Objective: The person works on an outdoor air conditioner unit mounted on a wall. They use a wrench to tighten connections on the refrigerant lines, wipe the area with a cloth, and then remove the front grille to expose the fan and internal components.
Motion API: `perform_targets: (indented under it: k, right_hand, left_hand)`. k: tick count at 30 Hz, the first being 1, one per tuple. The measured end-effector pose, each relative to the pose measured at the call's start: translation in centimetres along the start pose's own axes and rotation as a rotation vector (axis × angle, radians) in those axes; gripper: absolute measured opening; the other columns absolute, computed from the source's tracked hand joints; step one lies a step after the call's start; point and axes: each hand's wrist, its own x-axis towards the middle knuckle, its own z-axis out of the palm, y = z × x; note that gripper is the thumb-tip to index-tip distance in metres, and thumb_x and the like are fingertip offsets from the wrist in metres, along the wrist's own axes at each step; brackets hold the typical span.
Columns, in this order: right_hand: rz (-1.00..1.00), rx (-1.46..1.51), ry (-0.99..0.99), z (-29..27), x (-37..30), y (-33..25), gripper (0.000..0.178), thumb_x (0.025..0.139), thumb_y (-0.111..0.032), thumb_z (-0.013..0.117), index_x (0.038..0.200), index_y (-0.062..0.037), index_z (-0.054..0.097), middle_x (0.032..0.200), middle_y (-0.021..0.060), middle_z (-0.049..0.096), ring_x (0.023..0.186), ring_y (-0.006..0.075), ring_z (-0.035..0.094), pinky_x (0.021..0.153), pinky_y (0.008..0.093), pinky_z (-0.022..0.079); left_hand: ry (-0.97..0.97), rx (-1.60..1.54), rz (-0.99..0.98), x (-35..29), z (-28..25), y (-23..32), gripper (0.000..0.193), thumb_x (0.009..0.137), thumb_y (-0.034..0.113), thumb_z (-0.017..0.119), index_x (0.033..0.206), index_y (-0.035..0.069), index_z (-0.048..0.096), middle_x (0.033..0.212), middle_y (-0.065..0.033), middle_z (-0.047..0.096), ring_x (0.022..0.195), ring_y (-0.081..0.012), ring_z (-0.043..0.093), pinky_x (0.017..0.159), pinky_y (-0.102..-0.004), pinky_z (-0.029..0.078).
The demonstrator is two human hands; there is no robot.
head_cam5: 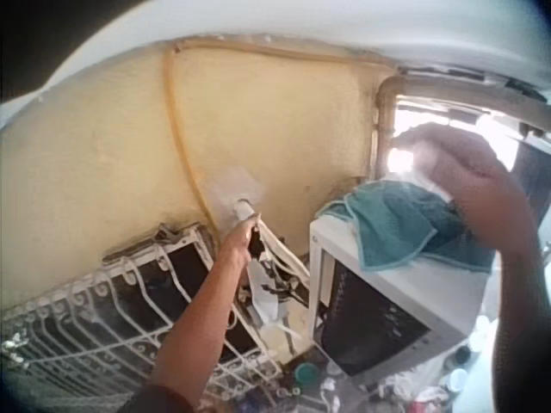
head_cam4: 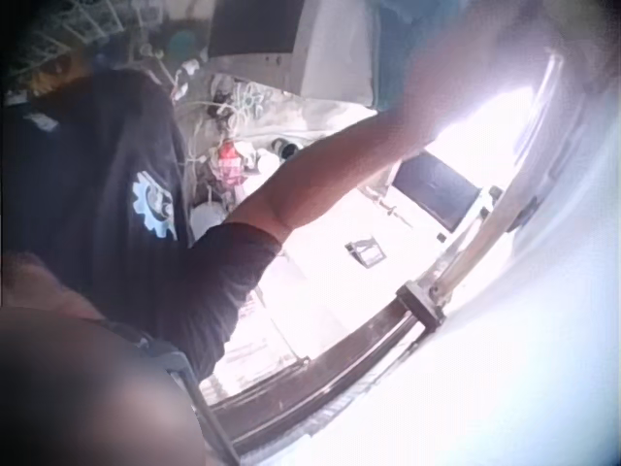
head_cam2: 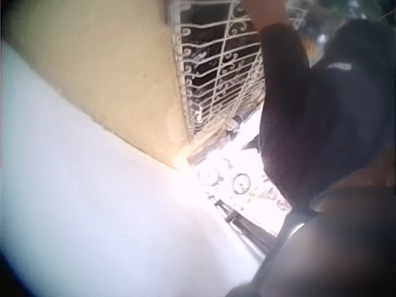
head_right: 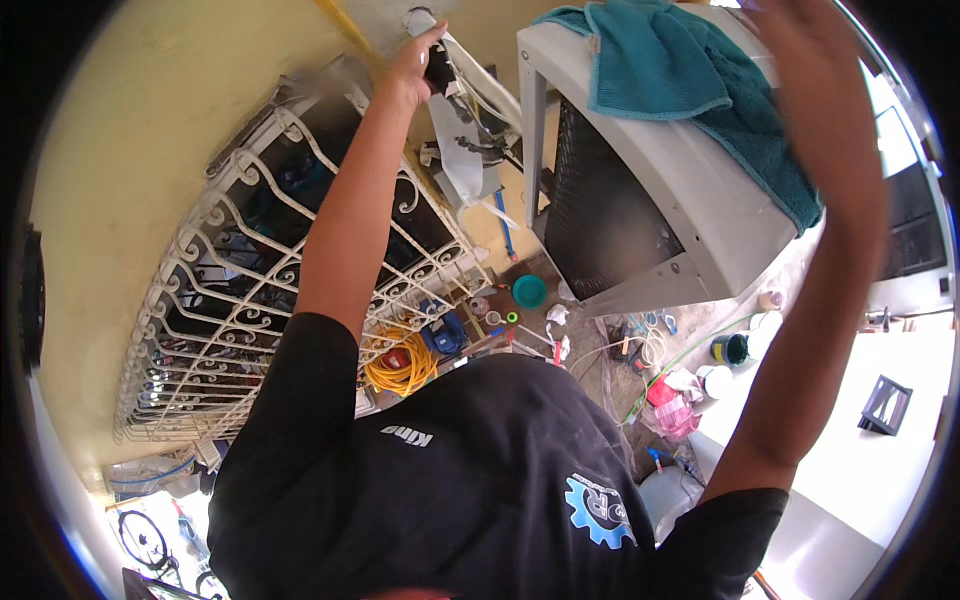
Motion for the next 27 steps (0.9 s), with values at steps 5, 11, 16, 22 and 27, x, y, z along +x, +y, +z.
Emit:
perform_targets:
  k: [5, 11, 16, 22, 27]
  right_hand:
    - [-0.017, 0.341, -0.405, 4.4, -1.2, 3.8, 0.043, 0.102, -0.045, 0.063, 0.131, -0.0145, 0.071, 0.123, 0.0068, 0.069, 0.116, 0.0180, 0.063, 0.103, 0.0335, 0.046]
    - [0.019, 0.375, -0.264, 3.1, -1.3, 2.2, 0.031, 0.095, -0.028, 0.070, 0.117, -0.0073, 0.074, 0.114, 0.0111, 0.073, 0.106, 0.0232, 0.067, 0.098, 0.0366, 0.050]
    - [-0.017, 0.449, -0.348, 3.7, -1.2, 3.8, 0.035, 0.100, -0.038, 0.068, 0.126, -0.0154, 0.073, 0.117, 0.0053, 0.072, 0.109, 0.0167, 0.067, 0.103, 0.0308, 0.047]
    - [0.019, 0.489, -0.380, 3.4, -1.5, 3.6, 0.032, 0.099, -0.031, 0.070, 0.123, -0.0110, 0.072, 0.121, 0.0037, 0.070, 0.114, 0.0145, 0.063, 0.105, 0.0291, 0.044]
    - [-0.014, 0.460, -0.370, 3.4, -1.1, 3.5, 0.031, 0.099, -0.031, 0.070, 0.122, -0.0105, 0.073, 0.120, 0.0040, 0.071, 0.113, 0.0142, 0.064, 0.106, 0.0292, 0.044]
  left_hand:
    - [0.425, 0.019, 0.140, 3.6, 2.3, -1.9, 0.039, 0.093, 0.028, 0.077, 0.106, -0.008, 0.068, 0.100, -0.0191, 0.074, 0.084, -0.0318, 0.073, 0.077, -0.0425, 0.058]
    - [0.706, 0.386, 0.311, 2.1, 3.6, -3.0, 0.056, 0.095, 0.042, 0.071, 0.101, -0.013, 0.068, 0.096, -0.0287, 0.073, 0.089, -0.0426, 0.073, 0.079, -0.0499, 0.056]
    - [0.692, 0.492, 0.302, 2.0, 2.9, -2.5, 0.070, 0.101, 0.055, 0.058, 0.092, -0.013, 0.070, 0.089, -0.0297, 0.073, 0.089, -0.0434, 0.072, 0.079, -0.0501, 0.055]
    - [0.483, 0.258, 0.284, 2.5, 1.4, -3.2, 0.069, 0.103, 0.054, 0.055, 0.086, -0.011, 0.069, 0.069, -0.0190, 0.069, 0.063, -0.0319, 0.069, 0.066, -0.0447, 0.054]
    - [0.218, 0.216, 0.185, 2.8, -0.5, -1.8, 0.059, 0.102, 0.051, 0.055, 0.085, -0.004, 0.065, 0.063, -0.0129, 0.064, 0.052, -0.0275, 0.065, 0.052, -0.0435, 0.054]
